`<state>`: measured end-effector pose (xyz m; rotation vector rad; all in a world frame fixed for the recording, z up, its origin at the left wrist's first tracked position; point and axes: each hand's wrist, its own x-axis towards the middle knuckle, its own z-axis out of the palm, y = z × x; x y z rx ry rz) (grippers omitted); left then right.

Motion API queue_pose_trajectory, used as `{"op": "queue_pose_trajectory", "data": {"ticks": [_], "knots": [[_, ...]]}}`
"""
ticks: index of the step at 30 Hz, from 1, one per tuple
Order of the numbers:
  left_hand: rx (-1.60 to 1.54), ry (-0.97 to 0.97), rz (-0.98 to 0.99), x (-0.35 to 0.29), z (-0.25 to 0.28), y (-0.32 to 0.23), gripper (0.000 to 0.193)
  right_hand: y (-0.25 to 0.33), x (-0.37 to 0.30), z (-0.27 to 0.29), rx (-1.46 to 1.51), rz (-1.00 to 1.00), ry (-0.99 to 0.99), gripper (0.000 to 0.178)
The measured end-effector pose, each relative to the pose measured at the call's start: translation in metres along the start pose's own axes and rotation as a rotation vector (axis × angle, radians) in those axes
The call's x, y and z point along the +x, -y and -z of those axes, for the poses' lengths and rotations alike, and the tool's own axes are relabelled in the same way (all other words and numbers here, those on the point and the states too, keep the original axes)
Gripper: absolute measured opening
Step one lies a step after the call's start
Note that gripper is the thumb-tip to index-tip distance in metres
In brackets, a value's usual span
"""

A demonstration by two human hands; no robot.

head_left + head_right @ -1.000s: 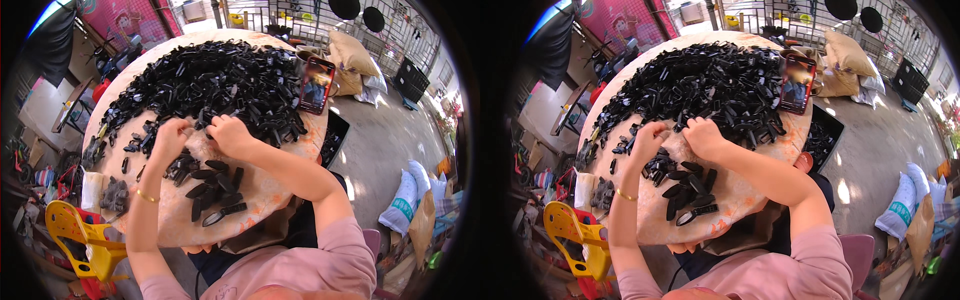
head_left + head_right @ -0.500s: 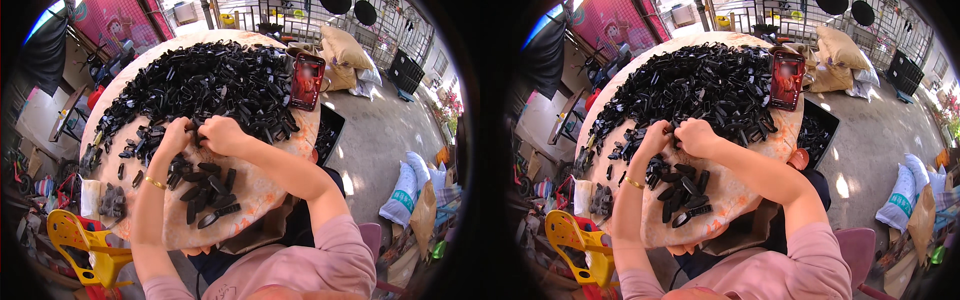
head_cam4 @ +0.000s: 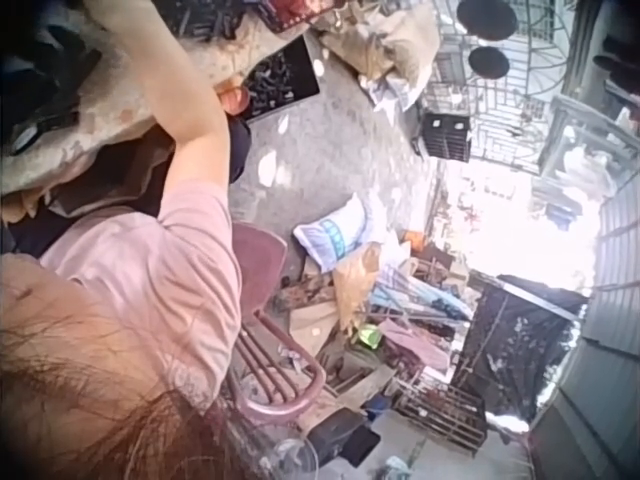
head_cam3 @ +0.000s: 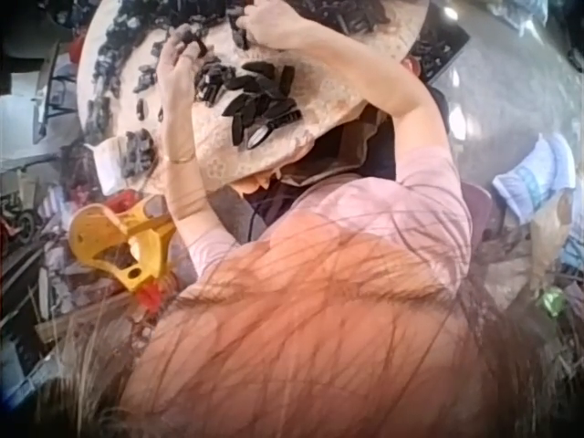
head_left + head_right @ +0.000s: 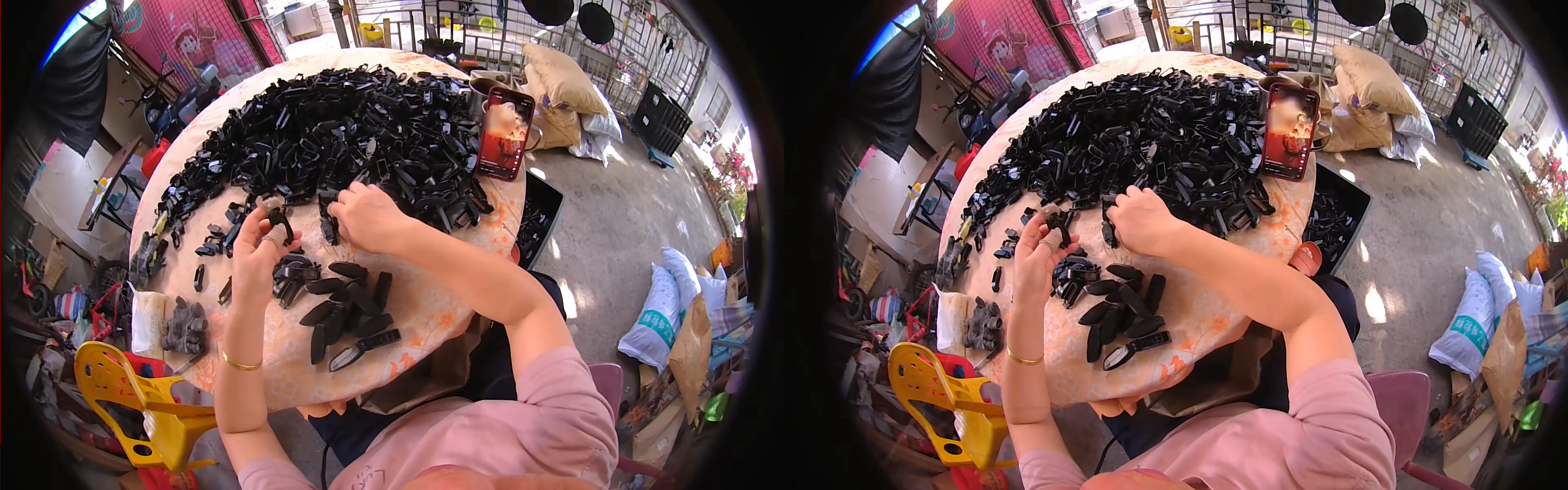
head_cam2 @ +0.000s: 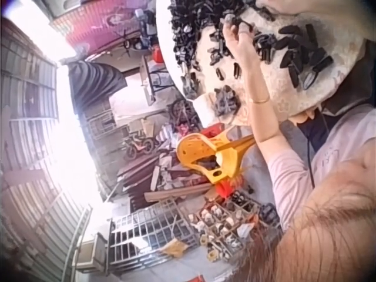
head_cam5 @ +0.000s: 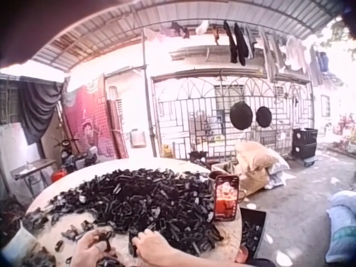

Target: The person assembles small black plastic components by hand at a table.

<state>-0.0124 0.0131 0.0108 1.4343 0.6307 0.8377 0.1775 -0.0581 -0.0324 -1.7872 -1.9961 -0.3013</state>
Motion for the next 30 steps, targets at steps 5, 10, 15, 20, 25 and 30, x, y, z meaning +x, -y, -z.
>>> {"op": "queue_pose_trajectory", "data": {"ticks": [5, 10, 15, 20, 25, 30], "knots": [[-0.128, 0.028, 0.055, -0.007, -0.003, -0.003, 0.028, 0.001, -0.009, 0.008, -0.026, 0.011, 0.031, 0.022], [-0.135, 0.093, 0.134, 0.003, 0.008, 0.011, 0.024, -0.01, -0.001, 0.006, -0.14, 0.065, 0.025, 0.011], [-0.134, 0.081, 0.108, 0.0, 0.006, 0.015, 0.024, -0.002, -0.002, 0.02, 0.017, 0.042, 0.013, 0.016], [-0.088, 0.11, 0.075, 0.001, 0.006, 0.013, 0.026, 0.002, 0.004, 0.031, 0.317, -0.166, -0.092, 0.025], [-0.044, 0.041, 0.061, 0.003, 0.01, 0.016, 0.026, -0.02, -0.006, 0.054, 0.345, 0.006, -0.066, 0.031], [-0.032, 0.024, 0.086, 0.006, 0.011, 0.018, 0.026, -0.012, -0.021, 0.059, -0.003, -0.012, 0.417, 0.032]]}}
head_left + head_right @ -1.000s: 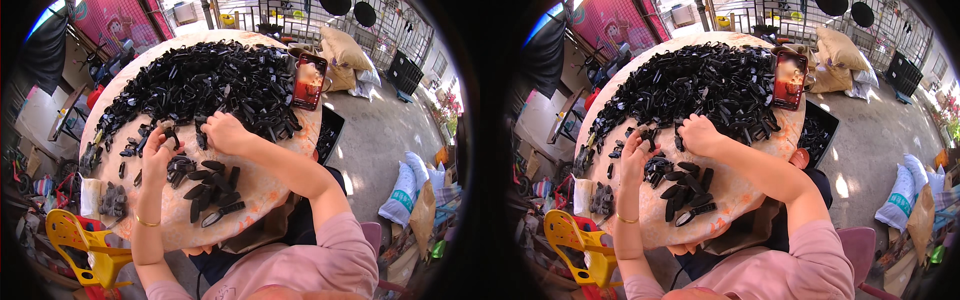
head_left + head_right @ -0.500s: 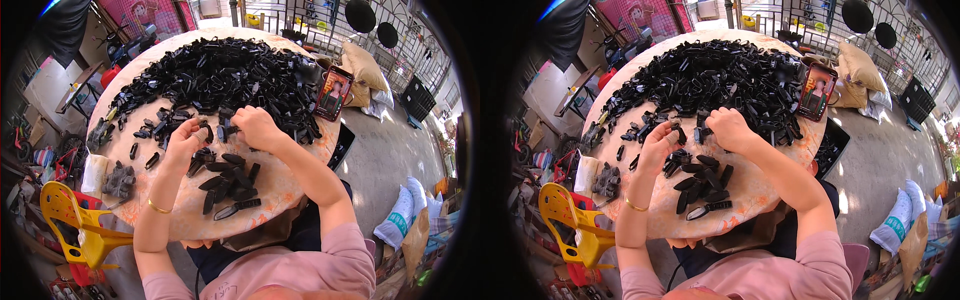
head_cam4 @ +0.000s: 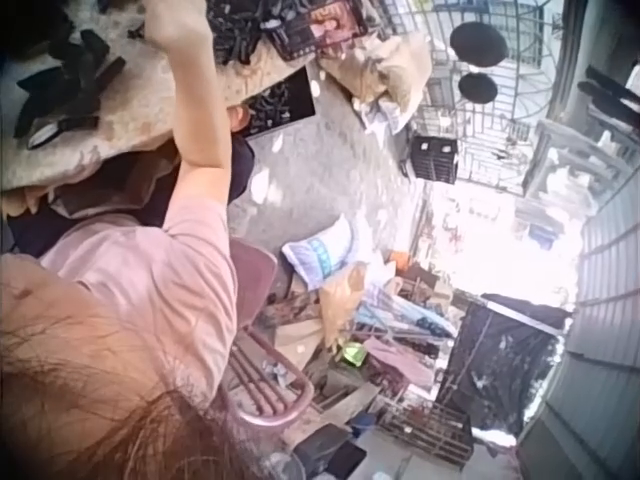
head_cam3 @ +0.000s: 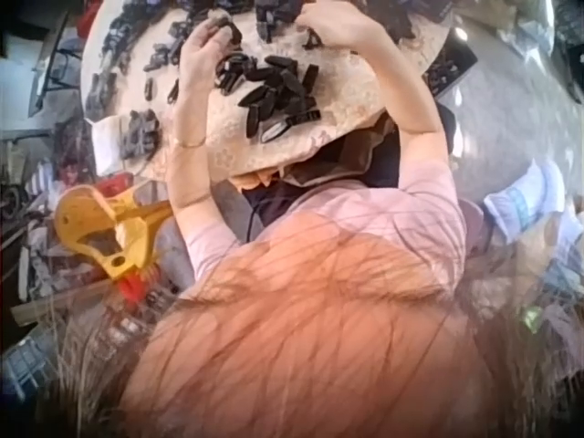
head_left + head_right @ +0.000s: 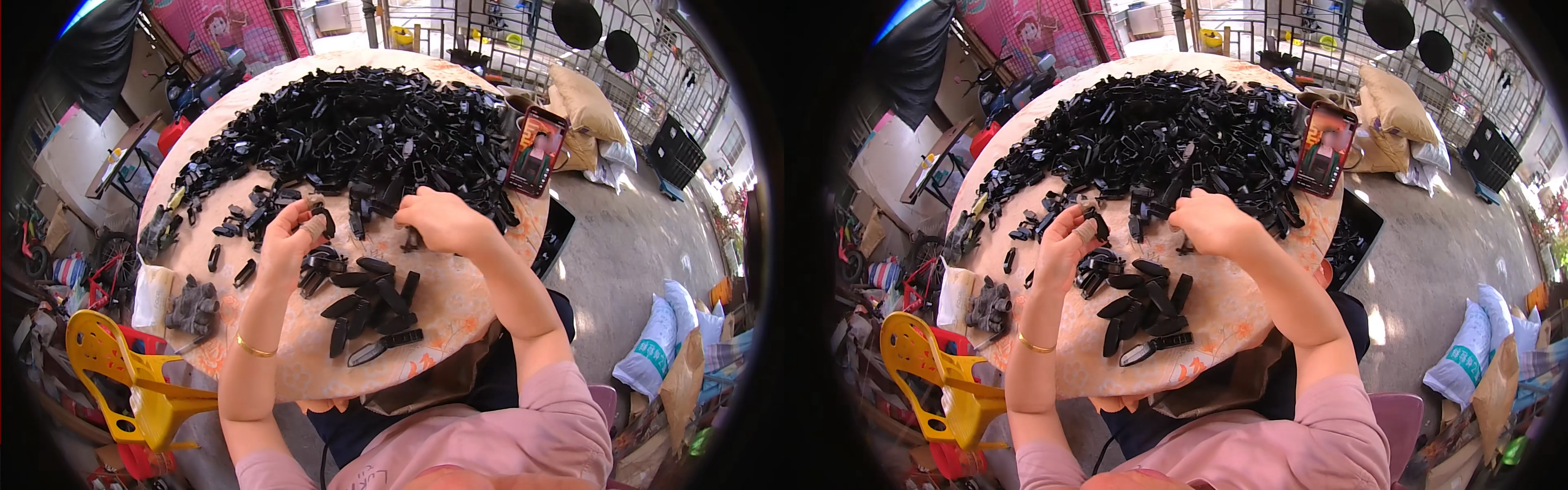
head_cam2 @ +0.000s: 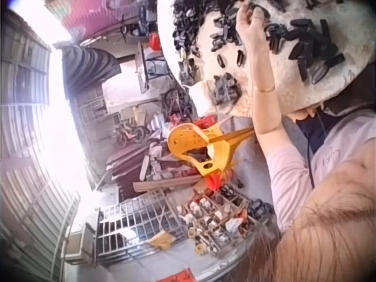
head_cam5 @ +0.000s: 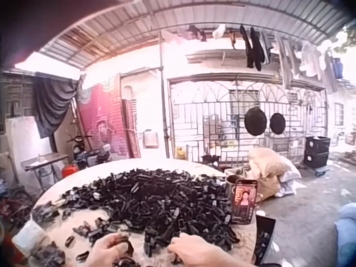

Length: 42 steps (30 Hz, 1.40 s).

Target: The person assembles small black plastic components by hand at a table.

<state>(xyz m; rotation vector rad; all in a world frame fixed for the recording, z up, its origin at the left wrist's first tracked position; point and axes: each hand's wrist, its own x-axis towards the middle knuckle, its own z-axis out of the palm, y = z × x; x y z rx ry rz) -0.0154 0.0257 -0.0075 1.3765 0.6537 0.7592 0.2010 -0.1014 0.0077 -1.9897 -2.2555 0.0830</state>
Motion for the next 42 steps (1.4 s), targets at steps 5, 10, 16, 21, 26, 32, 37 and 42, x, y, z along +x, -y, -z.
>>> {"op": "queue_pose_trajectory", "data": {"ticks": [5, 10, 16, 21, 26, 32, 37, 42], "knots": [[-0.014, 0.05, 0.017, -0.004, -0.003, -0.002, 0.027, 0.005, 0.018, -0.012, -0.044, 0.051, -0.152, 0.016], [-0.01, 0.112, 0.027, -0.009, -0.012, -0.002, 0.027, 0.013, 0.031, -0.019, 0.283, 0.097, -0.615, 0.025], [-0.185, 0.102, -0.057, -0.012, -0.019, -0.005, 0.034, 0.034, 0.028, -0.007, 1.222, 0.025, -0.38, 0.018], [-0.126, 0.08, -0.108, -0.012, -0.018, -0.003, 0.031, 0.034, 0.031, -0.017, 1.528, -0.045, -0.223, 0.019], [-0.1, 0.082, -0.127, -0.012, -0.017, -0.004, 0.026, 0.042, 0.03, -0.018, 1.599, -0.105, -0.186, 0.02], [-0.148, 0.03, -0.14, -0.015, -0.025, -0.003, 0.021, 0.051, 0.033, -0.026, 1.53, -0.066, -0.311, 0.017], [-0.223, 0.03, -0.139, -0.018, -0.034, -0.007, 0.019, 0.063, 0.032, -0.033, 1.3, 0.056, -0.608, 0.025], [-0.168, 0.084, -0.165, -0.019, -0.021, -0.019, 0.02, 0.055, 0.032, -0.031, 1.141, 0.079, -0.433, 0.028]]}}
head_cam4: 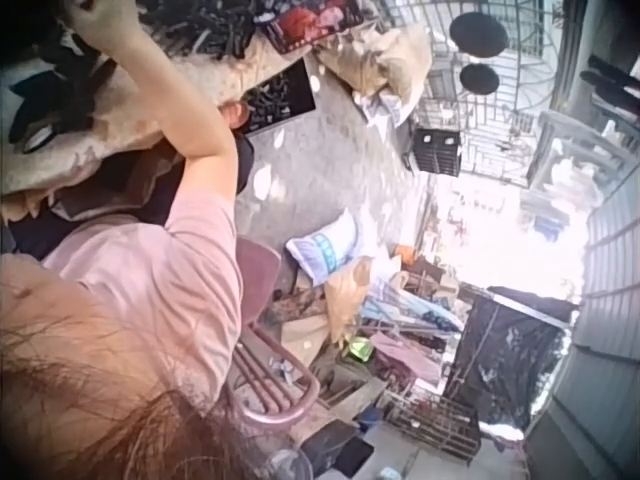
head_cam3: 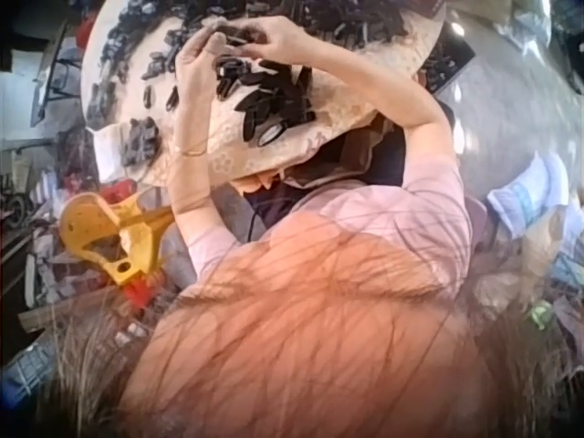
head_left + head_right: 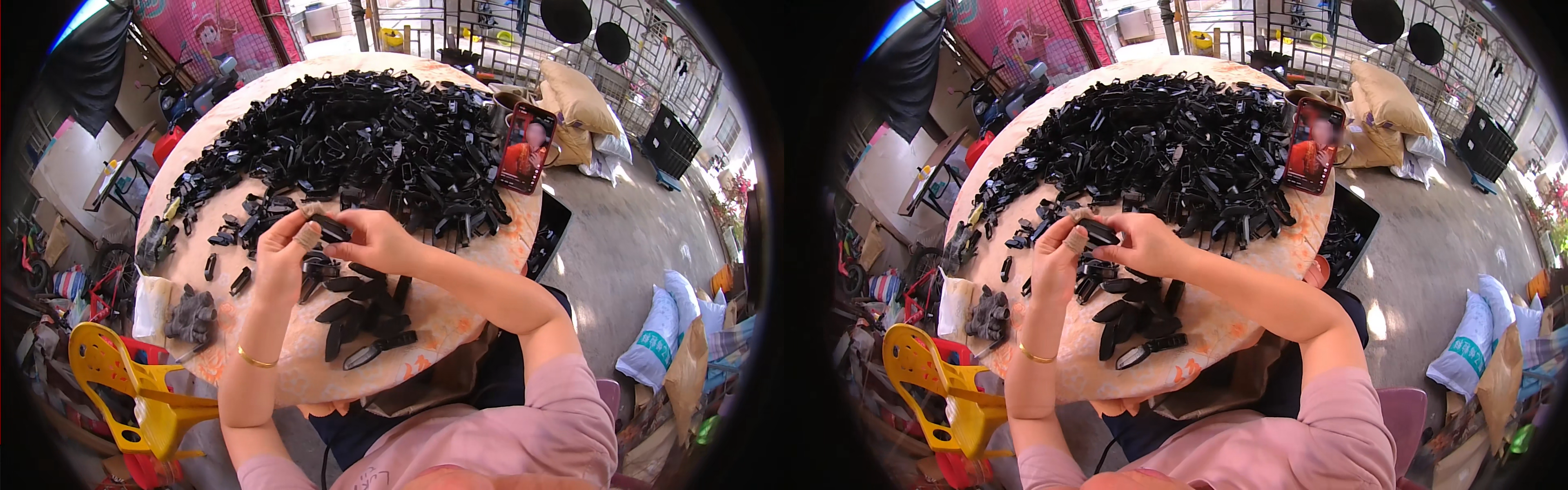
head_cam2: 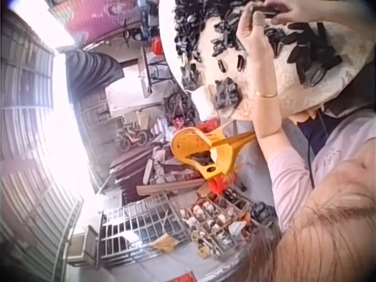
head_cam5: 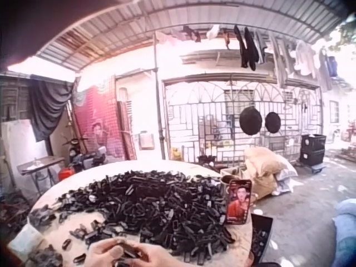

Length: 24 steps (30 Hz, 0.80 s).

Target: The person assembles small black plastic components by hand at a table.

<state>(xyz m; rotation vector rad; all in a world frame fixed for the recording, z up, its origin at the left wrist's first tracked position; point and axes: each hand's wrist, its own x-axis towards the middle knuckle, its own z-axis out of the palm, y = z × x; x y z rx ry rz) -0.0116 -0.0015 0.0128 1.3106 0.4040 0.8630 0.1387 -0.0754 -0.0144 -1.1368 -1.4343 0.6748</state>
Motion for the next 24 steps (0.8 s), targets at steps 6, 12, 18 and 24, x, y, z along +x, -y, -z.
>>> {"op": "queue_pose_trajectory", "data": {"ticks": [6, 12, 18, 24], "knots": [[0.038, 0.1, -0.062, -0.004, 0.001, -0.006, 0.018, 0.011, -0.007, 0.001, -0.164, 0.166, -0.032, 0.021], [0.283, 0.109, -0.054, -0.007, 0.0, -0.019, 0.025, 0.012, 0.008, 0.026, -0.405, 0.2, 0.251, 0.029], [0.998, 0.639, -0.21, -0.027, -0.029, -0.01, 0.028, -0.007, 0.018, 0.074, -0.394, 0.027, -0.273, 0.02], [0.8, 0.133, -0.186, -0.001, -0.007, -0.005, 0.013, -0.021, 0.012, 0.049, -0.836, 0.274, -0.079, 0.017]]}}
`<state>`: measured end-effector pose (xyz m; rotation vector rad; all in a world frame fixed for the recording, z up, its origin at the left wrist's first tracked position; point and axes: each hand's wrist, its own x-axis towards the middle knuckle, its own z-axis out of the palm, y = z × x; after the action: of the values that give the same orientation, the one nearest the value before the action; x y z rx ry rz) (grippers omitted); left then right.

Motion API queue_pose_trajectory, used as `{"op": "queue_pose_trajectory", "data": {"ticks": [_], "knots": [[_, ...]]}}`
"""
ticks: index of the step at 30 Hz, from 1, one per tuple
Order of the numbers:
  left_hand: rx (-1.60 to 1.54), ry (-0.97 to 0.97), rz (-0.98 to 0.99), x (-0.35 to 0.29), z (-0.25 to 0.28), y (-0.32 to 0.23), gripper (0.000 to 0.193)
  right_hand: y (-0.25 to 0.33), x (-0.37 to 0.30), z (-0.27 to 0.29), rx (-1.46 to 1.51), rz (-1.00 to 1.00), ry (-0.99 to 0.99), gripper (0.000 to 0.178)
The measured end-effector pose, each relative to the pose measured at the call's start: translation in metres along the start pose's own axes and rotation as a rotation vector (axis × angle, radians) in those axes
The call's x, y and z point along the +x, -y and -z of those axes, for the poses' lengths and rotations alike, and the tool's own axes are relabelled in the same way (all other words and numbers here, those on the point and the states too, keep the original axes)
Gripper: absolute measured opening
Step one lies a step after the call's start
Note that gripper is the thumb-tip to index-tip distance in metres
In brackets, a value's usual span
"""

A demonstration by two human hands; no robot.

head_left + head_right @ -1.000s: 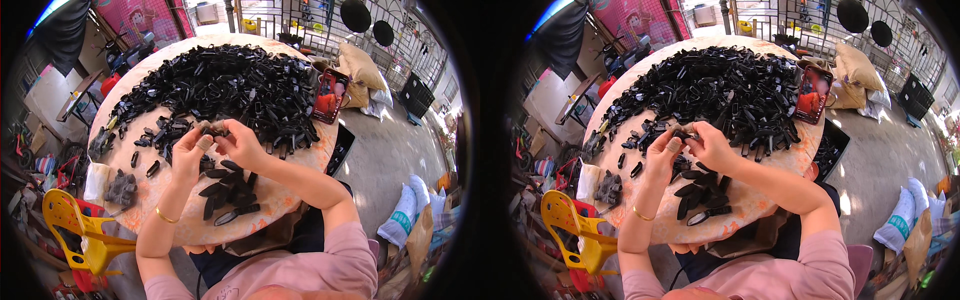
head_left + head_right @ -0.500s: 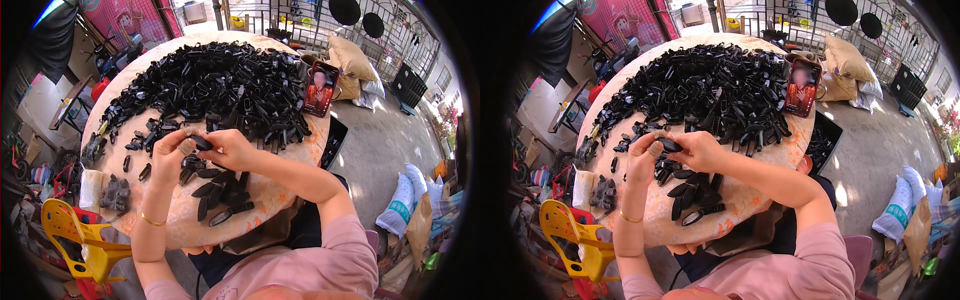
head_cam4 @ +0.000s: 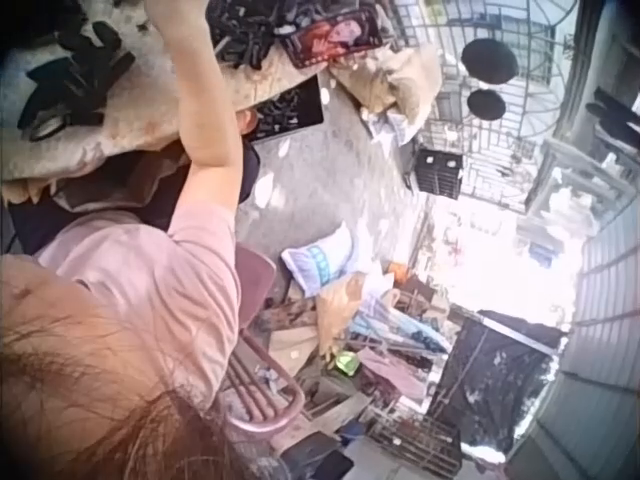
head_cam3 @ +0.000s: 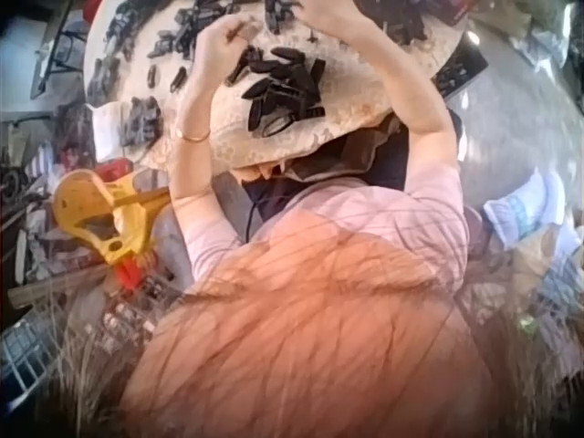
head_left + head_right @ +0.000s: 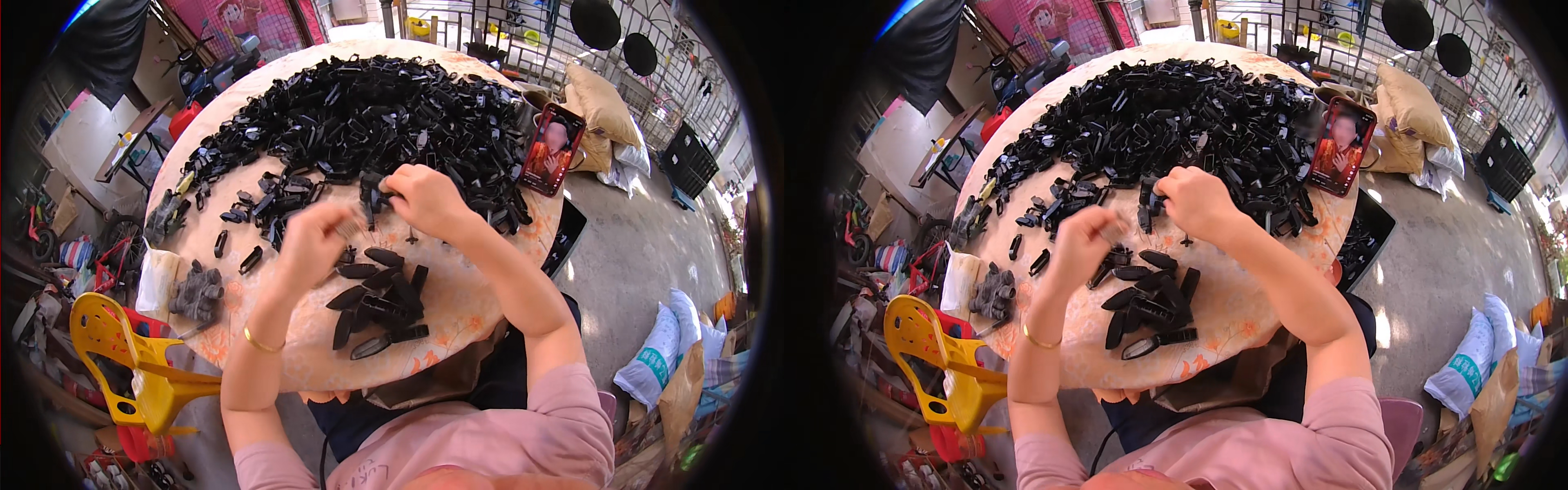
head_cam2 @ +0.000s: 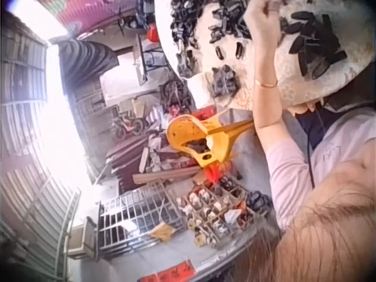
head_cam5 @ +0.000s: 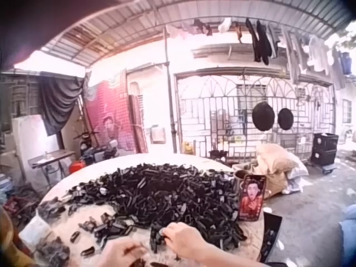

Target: The person assembles small black plastic components by hand at a table.

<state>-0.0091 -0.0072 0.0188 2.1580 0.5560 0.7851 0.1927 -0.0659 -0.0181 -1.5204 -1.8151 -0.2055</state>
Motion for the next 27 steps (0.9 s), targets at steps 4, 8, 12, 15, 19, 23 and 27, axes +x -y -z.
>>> {"op": "queue_pose_trajectory", "data": {"ticks": [4, 8, 12, 15, 19, 23, 27], "knots": [[0.217, -0.045, 0.148, 0.019, -0.004, 0.024, 0.02, 0.007, 0.001, -0.018, -0.307, -0.081, 0.256, 0.032], [0.624, -0.04, 0.06, 0.025, -0.031, 0.03, 0.024, 0.007, 0.0, -0.019, -0.195, -0.091, 0.17, 0.03], [0.662, -0.115, -0.07, 0.026, -0.035, 0.04, 0.023, 0.002, 0.004, -0.008, -0.044, -0.181, 0.043, 0.031], [0.212, -0.199, 0.145, 0.029, -0.019, 0.046, 0.021, -0.002, 0.009, -0.005, -0.027, -0.046, -0.134, 0.03], [-0.613, -0.322, 0.321, 0.025, 0.019, 0.052, 0.019, 0.002, 0.016, -0.024, -0.109, 0.148, -0.122, 0.032], [-0.993, -0.337, 0.368, 0.022, 0.044, 0.052, 0.021, 0.008, 0.014, -0.039, -0.26, 0.236, -0.012, 0.025], [-0.953, -0.316, 0.343, 0.022, 0.039, 0.043, 0.018, 0.006, 0.018, -0.04, -0.417, 0.235, 0.169, 0.021]]}}
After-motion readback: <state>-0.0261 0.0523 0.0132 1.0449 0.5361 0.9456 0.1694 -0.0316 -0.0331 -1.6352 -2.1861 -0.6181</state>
